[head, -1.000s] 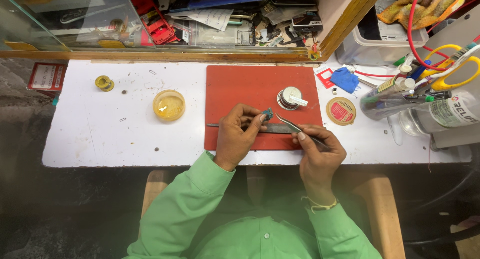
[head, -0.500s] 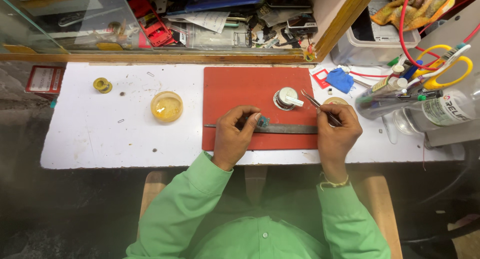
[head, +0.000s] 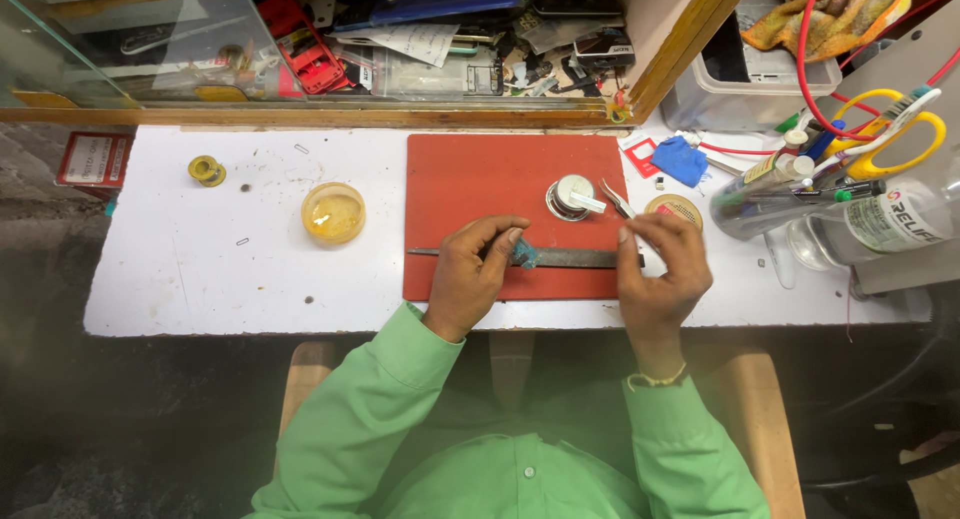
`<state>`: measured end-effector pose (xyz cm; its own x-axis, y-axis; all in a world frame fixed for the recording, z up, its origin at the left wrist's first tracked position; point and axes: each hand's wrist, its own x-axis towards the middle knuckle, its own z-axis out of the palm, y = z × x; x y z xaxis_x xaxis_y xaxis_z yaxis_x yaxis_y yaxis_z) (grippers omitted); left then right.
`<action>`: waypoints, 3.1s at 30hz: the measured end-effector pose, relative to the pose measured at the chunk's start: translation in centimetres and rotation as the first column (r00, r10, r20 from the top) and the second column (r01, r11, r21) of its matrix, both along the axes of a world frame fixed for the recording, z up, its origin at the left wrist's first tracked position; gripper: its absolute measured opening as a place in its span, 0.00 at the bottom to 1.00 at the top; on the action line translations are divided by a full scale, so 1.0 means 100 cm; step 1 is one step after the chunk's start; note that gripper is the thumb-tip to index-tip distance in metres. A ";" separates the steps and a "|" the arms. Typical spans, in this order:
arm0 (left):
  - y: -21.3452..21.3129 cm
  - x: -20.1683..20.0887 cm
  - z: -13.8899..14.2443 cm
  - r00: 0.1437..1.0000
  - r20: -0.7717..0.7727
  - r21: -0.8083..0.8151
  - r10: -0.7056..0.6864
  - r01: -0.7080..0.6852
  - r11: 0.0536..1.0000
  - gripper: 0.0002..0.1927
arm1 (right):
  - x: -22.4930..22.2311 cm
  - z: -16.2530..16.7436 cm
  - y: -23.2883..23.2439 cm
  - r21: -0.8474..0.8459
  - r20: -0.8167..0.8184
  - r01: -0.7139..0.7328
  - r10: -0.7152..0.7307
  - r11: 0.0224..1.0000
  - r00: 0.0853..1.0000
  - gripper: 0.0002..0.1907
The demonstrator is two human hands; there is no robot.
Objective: The person uses tweezers to apply a small amount of paste to a circuit board component on a red mat. They then adjust a soldering station and continue to manipulate the component with tweezers.
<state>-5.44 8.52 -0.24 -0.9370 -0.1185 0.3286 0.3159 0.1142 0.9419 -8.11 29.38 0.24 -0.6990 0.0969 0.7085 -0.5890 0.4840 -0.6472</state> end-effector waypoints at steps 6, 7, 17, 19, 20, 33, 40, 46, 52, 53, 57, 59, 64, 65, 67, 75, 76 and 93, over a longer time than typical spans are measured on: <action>0.002 0.000 0.000 1.000 0.003 -0.043 -0.001 0.001 0.999 0.09 | 0.036 -0.010 -0.017 -0.017 0.181 -0.224 0.223 0.974 0.958 0.12; 0.002 0.000 0.000 1.000 0.013 -0.055 -0.009 0.010 0.998 0.09 | 0.039 -0.013 -0.021 -0.034 0.166 -0.249 0.251 0.968 0.954 0.13; 0.003 0.002 0.006 0.989 0.107 -0.076 -0.101 0.110 0.991 0.10 | 0.047 -0.030 -0.032 -0.134 0.070 -0.354 0.365 0.926 0.928 0.19; 0.005 0.003 0.008 0.986 0.127 -0.099 -0.104 0.117 0.988 0.10 | 0.048 -0.035 -0.030 -0.144 0.055 -0.357 0.367 0.923 0.929 0.20; 0.006 0.004 0.008 0.984 0.143 -0.116 -0.103 0.120 0.986 0.11 | 0.049 -0.038 -0.029 -0.152 0.059 -0.355 0.367 0.922 0.928 0.20; 0.012 0.006 0.011 0.994 0.048 -0.157 -0.094 0.100 0.983 0.14 | 0.059 -0.053 -0.018 -0.267 0.118 -0.303 0.343 0.915 0.932 0.23; 0.010 0.012 0.017 0.984 -0.153 -0.459 -0.092 0.011 0.888 0.19 | 0.051 -0.056 -0.005 -0.316 0.087 -0.270 0.311 0.909 0.946 0.22; -0.003 0.017 0.025 0.975 -0.124 -0.715 -0.183 0.039 0.698 0.24 | 0.040 -0.052 0.010 -0.372 0.090 -0.268 0.322 0.889 0.942 0.22; -0.012 0.001 0.025 0.921 -0.186 -0.865 -0.342 0.011 0.502 0.24 | 0.025 -0.052 0.015 -0.411 0.092 -0.284 0.350 0.866 0.932 0.23; -0.013 -0.002 0.027 0.913 -0.163 -0.887 -0.375 0.031 0.461 0.23 | 0.023 -0.050 0.014 -0.426 0.089 -0.291 0.360 0.857 0.929 0.23; -0.015 -0.012 0.038 0.767 -0.274 -0.961 -0.580 -0.195 0.196 0.09 | 0.015 -0.036 0.010 -0.440 0.223 -0.239 0.363 0.866 0.905 0.24; -0.015 -0.017 0.040 0.710 -0.362 -0.926 -0.604 -0.346 0.149 0.14 | 0.008 -0.029 0.008 -0.415 0.206 -0.247 0.355 0.876 0.912 0.24; -0.008 -0.020 0.019 0.608 -0.432 -0.882 -0.666 -0.439 0.172 0.15 | 0.001 -0.035 0.013 -0.392 0.095 -0.240 0.299 0.888 0.950 0.22; -0.006 -0.017 0.012 0.585 -0.417 -0.886 -0.696 -0.431 0.168 0.16 | 0.001 -0.038 0.013 -0.354 0.057 -0.235 0.272 0.905 0.961 0.21; -0.004 -0.001 0.002 0.664 -0.435 -0.897 -0.609 -0.383 0.223 0.14 | 0.039 -0.045 0.018 -0.362 0.101 -0.214 0.267 0.907 0.959 0.21; 0.007 0.038 0.011 0.651 -0.569 -0.822 -0.503 -0.479 0.310 0.09 | 0.078 -0.040 0.024 -0.464 0.090 -0.220 0.293 0.858 0.952 0.20; 0.008 0.039 0.012 0.650 -0.584 -0.811 -0.486 -0.496 0.311 0.10 | 0.080 -0.041 0.023 -0.410 0.065 -0.215 0.263 0.886 0.963 0.20; 0.012 0.042 0.014 0.772 -0.556 -0.768 -0.308 -0.334 0.547 0.07 | 0.101 -0.057 -0.021 -0.173 0.022 -0.133 0.139 0.976 0.990 0.15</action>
